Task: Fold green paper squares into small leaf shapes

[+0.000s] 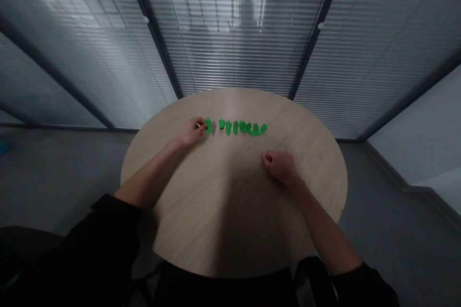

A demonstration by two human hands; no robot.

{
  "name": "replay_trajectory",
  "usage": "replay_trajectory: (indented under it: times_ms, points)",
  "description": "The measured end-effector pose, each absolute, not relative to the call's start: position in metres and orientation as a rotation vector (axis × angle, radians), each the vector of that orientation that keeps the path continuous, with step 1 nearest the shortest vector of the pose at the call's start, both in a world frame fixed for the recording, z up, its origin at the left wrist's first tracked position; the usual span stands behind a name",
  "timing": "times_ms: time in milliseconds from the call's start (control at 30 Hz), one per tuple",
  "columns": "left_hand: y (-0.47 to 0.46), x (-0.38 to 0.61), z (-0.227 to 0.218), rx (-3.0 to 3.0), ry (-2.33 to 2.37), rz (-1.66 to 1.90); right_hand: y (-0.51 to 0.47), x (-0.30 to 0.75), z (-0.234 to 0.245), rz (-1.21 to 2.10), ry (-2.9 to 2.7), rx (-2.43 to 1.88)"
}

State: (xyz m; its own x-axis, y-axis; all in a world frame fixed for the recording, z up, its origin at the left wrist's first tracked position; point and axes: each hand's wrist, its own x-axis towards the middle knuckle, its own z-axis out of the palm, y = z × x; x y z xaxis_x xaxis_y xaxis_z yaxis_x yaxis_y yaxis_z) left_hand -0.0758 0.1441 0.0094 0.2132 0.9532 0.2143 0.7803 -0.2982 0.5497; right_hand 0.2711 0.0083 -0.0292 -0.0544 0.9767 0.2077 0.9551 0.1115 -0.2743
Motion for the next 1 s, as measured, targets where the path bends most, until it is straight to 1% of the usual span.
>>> replay_trajectory:
  times_ms: [200, 467, 633, 1000]
  points:
    - [0.182, -0.069, 0.003, 2.137, 1.794, 0.619, 0.007, 0.270, -0.029, 0.105, -2.053, -1.884]
    - [0.193, -0.046, -0.006, 2.141, 1.815, 0.461, 0.007, 0.270, -0.027, 0.127, -2.054, -1.901]
    - [0.194, -0.041, -0.008, 2.132, 1.804, 0.507, 0.007, 0.269, -0.026, 0.131, -2.062, -1.897]
    - [0.185, -0.053, -0.012, 2.049, 1.745, 0.756, 0.007, 0.269, -0.026, 0.131, -2.049, -1.903]
